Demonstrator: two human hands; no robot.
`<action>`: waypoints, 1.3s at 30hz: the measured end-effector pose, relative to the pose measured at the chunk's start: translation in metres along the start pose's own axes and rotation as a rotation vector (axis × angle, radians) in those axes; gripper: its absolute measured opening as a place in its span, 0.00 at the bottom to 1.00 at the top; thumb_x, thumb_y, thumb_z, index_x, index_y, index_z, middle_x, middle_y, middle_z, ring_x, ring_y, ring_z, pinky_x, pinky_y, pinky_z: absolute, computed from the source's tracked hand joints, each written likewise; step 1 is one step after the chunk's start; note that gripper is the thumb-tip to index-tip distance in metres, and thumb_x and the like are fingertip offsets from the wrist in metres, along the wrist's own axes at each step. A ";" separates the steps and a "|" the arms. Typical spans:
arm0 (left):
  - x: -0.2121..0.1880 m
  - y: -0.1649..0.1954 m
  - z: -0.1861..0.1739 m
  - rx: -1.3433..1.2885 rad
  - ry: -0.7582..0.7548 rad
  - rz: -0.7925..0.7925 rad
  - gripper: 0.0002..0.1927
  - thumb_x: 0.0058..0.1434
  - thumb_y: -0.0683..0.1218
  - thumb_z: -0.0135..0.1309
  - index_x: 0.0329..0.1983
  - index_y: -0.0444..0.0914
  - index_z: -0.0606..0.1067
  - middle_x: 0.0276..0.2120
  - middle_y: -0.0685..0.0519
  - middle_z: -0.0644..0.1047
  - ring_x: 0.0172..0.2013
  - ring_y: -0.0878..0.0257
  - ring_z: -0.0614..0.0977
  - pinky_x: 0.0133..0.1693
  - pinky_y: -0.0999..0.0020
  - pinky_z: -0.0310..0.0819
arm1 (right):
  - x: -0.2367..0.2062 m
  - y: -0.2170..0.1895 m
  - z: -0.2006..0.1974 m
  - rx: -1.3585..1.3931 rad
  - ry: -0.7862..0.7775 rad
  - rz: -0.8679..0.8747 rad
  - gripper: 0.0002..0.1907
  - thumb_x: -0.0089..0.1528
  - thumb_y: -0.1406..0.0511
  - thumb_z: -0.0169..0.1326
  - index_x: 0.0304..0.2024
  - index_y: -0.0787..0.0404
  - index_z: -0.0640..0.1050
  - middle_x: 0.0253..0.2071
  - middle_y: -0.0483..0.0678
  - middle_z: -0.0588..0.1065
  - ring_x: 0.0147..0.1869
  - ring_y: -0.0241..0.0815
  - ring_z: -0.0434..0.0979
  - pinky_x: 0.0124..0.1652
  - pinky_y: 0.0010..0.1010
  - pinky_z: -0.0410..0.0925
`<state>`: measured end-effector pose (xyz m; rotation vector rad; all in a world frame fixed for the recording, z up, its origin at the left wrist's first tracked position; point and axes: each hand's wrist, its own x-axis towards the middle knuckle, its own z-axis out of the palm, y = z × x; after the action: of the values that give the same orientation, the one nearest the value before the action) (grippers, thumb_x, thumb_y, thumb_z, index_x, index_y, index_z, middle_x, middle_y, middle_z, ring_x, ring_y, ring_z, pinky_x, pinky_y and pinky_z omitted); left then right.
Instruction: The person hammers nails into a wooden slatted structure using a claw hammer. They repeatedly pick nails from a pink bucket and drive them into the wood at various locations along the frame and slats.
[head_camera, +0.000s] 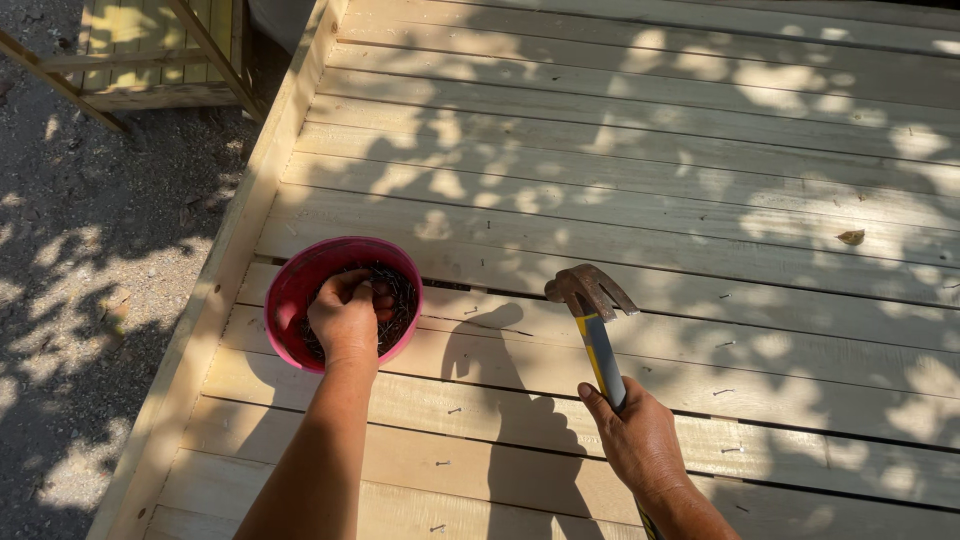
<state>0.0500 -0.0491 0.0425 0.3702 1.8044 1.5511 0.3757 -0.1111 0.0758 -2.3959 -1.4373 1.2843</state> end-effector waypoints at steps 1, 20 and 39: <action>-0.001 -0.001 0.002 -0.013 0.024 0.020 0.10 0.62 0.33 0.49 0.45 0.35 0.74 0.30 0.52 0.81 0.24 0.66 0.82 0.24 0.72 0.78 | 0.000 0.001 -0.001 -0.009 -0.004 0.005 0.27 0.64 0.45 0.54 0.48 0.61 0.79 0.27 0.52 0.78 0.32 0.43 0.79 0.37 0.43 0.74; -0.132 -0.045 0.241 0.450 -0.397 0.466 0.05 0.58 0.41 0.62 0.35 0.36 0.86 0.35 0.48 0.81 0.32 0.60 0.81 0.37 0.68 0.76 | 0.075 0.084 -0.144 0.064 0.142 0.094 0.28 0.63 0.44 0.56 0.39 0.64 0.79 0.24 0.53 0.75 0.28 0.45 0.76 0.34 0.44 0.72; -0.167 -0.127 0.461 0.439 -0.634 0.260 0.04 0.60 0.41 0.59 0.36 0.38 0.83 0.33 0.53 0.84 0.33 0.62 0.85 0.40 0.68 0.80 | 0.199 0.165 -0.212 0.022 0.158 0.170 0.26 0.62 0.44 0.55 0.46 0.58 0.80 0.30 0.50 0.80 0.36 0.46 0.80 0.42 0.41 0.73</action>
<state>0.5072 0.1557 -0.0313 1.1982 1.5960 1.0039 0.6781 0.0183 0.0174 -2.5867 -1.1949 1.1051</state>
